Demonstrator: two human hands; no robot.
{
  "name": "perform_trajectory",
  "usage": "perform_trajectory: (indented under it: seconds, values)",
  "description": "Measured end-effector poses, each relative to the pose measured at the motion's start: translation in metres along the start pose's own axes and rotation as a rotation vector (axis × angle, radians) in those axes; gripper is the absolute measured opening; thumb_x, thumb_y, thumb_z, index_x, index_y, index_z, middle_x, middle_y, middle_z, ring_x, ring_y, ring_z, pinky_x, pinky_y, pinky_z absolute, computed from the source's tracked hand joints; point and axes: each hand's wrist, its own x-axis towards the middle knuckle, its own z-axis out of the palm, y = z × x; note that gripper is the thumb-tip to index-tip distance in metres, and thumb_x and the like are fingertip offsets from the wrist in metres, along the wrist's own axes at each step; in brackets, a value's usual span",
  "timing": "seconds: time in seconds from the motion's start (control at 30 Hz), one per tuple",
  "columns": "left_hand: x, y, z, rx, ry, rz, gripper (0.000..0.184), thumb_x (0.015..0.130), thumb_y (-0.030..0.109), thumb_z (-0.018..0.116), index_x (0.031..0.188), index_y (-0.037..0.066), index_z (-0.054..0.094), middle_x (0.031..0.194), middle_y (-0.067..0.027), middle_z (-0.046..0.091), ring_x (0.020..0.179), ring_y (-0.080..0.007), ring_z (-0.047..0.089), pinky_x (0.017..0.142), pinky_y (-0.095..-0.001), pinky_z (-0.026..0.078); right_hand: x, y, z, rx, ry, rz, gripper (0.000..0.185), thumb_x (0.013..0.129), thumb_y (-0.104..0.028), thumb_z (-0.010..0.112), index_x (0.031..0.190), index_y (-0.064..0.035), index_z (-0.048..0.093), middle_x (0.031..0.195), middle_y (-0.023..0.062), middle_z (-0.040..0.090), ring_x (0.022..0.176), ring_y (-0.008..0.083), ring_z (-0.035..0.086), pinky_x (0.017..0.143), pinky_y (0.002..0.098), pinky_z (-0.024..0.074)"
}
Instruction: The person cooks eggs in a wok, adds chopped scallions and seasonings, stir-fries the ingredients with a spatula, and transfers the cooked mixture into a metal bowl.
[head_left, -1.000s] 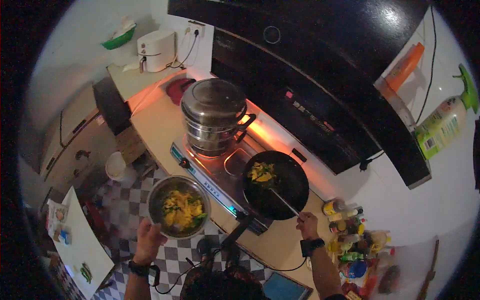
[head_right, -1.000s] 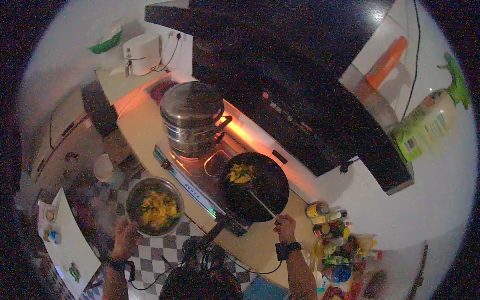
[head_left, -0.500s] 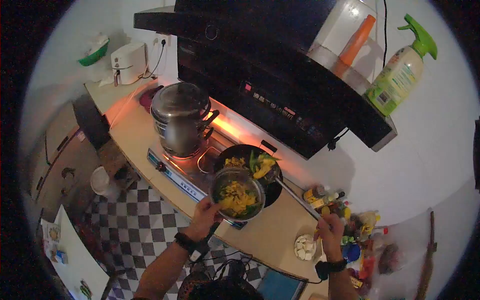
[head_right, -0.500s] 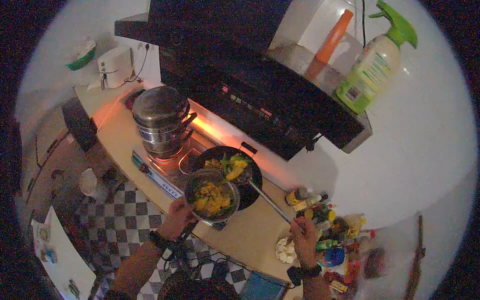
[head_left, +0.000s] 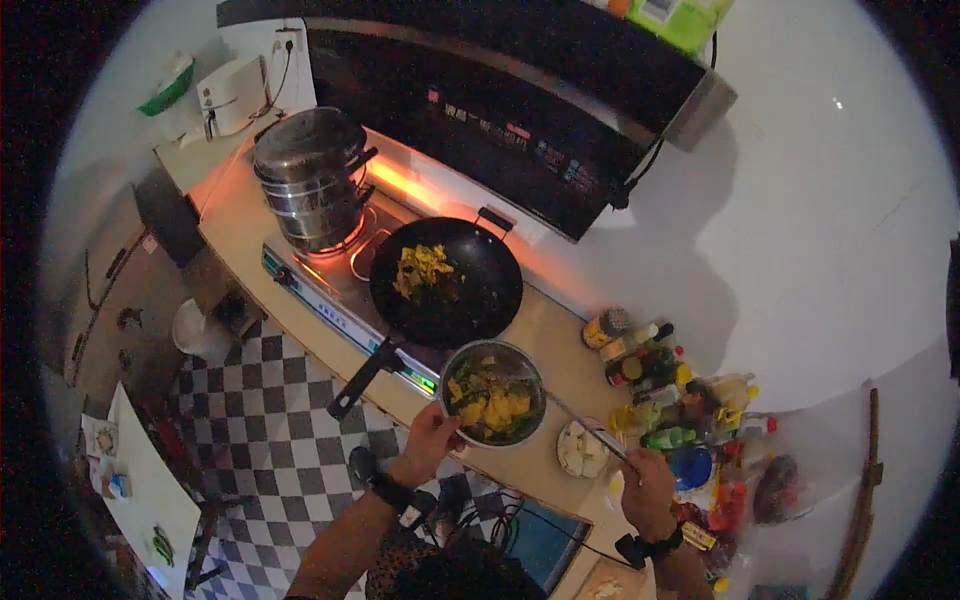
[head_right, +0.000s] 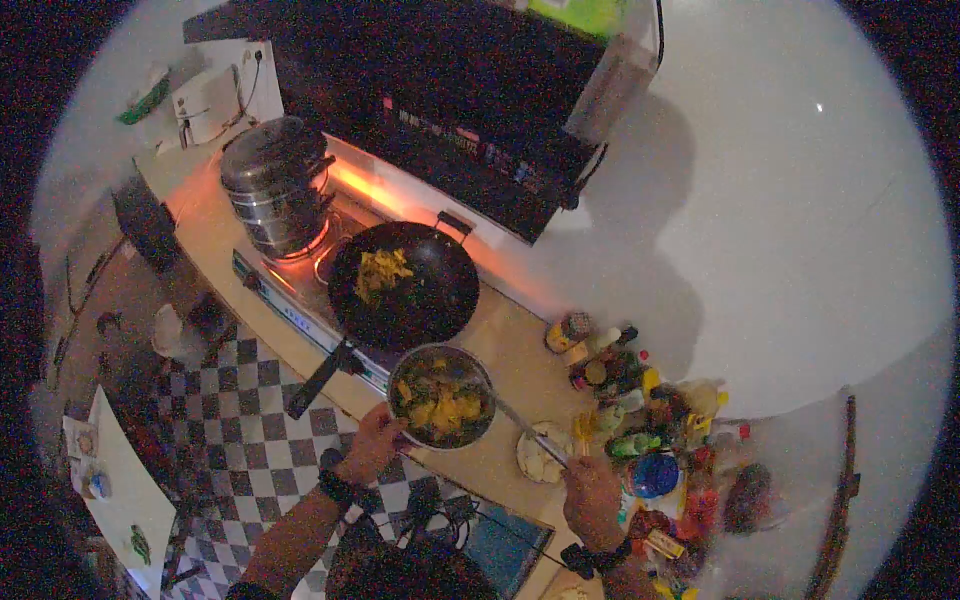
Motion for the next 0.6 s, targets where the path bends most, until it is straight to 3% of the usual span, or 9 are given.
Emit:
perform_trajectory:
  seconds: [0.03,0.1,0.13,0.2,0.27,0.33,0.43,0.5,0.6]
  values:
    - [-0.001,-0.015,0.003,0.002,0.0,-0.003,0.02,0.102,0.013,0.055,0.12,0.004,0.056,0.097,-0.0063,0.067,0.077,-0.0138,0.064,0.067,-0.0301,0.053,-0.017,0.005,0.005,0.002,-0.012,0.007,0.024,0.085,0.002,0.068,0.108,-0.0005,0.059,0.093,0.0164,0.062,0.074,0.0297,0.063,0.059,0.0377,0.0528]
    - [0.004,-0.055,-0.001,0.001,-0.005,-0.027,0.02,0.101,0.012,0.055,0.12,0.004,0.056,0.097,-0.0064,0.067,0.078,-0.0139,0.064,0.068,-0.0308,0.054,-0.053,0.012,0.019,0.403,0.034,0.519,0.017,0.091,-0.001,0.065,0.106,0.0003,0.058,0.096,0.0116,0.059,0.075,0.0188,0.06,0.057,0.0326,0.0542]
    - [0.016,-0.087,-0.01,-0.029,-0.022,-0.024,0.021,0.101,0.012,0.055,0.121,0.004,0.055,0.097,-0.0065,0.067,0.079,-0.0141,0.064,0.069,-0.031,0.054,-0.057,0.007,0.018,0.396,0.028,0.535,0.017,0.091,-0.001,0.065,0.106,0.0003,0.058,0.096,0.0116,0.059,0.075,0.0188,0.06,0.057,0.0326,0.0542]
    - [0.046,-0.146,-0.028,-0.056,-0.041,-0.026,0.022,0.101,0.013,0.056,0.122,0.004,0.055,0.097,-0.0066,0.067,0.079,-0.0144,0.064,0.069,-0.0311,0.054,-0.055,-0.009,0.016,0.834,0.18,0.885,0.013,0.095,-0.005,0.062,0.105,-0.0001,0.058,0.097,0.007,0.055,0.077,0.0123,0.056,0.057,0.03,0.0549]
    - [0.062,-0.169,-0.036,0.055,-0.057,-0.044,0.019,0.101,0.011,0.055,0.118,0.004,0.055,0.095,-0.0061,0.066,0.08,-0.0147,0.064,0.069,-0.0311,0.054,-0.069,-0.013,0.022,0.838,0.186,0.996,0.013,0.095,-0.006,0.062,0.106,-0.0006,0.058,0.097,0.0066,0.054,0.077,0.013,0.056,0.057,0.0306,0.0546]
    - [0.067,-0.177,-0.031,-0.046,0.008,-0.071,0.011,0.1,0.011,0.055,0.108,0.003,0.055,0.091,-0.0071,0.065,0.079,-0.015,0.064,0.069,-0.0316,0.054,-0.086,-0.019,0.028,0.859,0.18,1.098,0.013,0.096,-0.008,0.062,0.106,-0.0012,0.058,0.097,0.0062,0.054,0.077,0.0137,0.055,0.056,0.0311,0.0542]
    - [0.092,-0.202,-0.047,0.065,-0.034,-0.014,0.014,0.1,0.013,0.058,0.107,0.002,0.055,0.089,-0.0094,0.064,0.078,-0.0157,0.064,0.067,-0.0331,0.054,-0.093,-0.026,0.023,0.84,0.162,1.202,0.017,0.097,-0.014,0.062,0.106,-0.001,0.057,0.099,0.0065,0.053,0.081,0.0143,0.054,0.056,0.0322,0.0527]
    - [0.096,-0.2,-0.054,0.265,-0.003,-0.091,0.023,0.1,0.019,0.06,0.112,0.001,0.056,0.092,-0.0113,0.065,0.076,-0.0177,0.066,0.065,-0.0334,0.054,-0.102,-0.027,0.026,0.831,0.171,1.221,0.018,0.096,-0.014,0.062,0.108,-0.0015,0.056,0.098,0.0063,0.053,0.082,0.0143,0.054,0.056,0.032,0.0526]
    - [0.091,-0.192,-0.066,0.235,-0.017,-0.094,0.027,0.101,0.024,0.059,0.112,0.0,0.056,0.09,-0.011,0.066,0.075,-0.02,0.068,0.063,-0.0331,0.055,-0.107,-0.027,0.029,0.811,0.154,1.27,0.02,0.097,-0.015,0.061,0.112,-0.0037,0.054,0.097,0.0051,0.053,0.082,0.013,0.054,0.058,0.0306,0.0517]
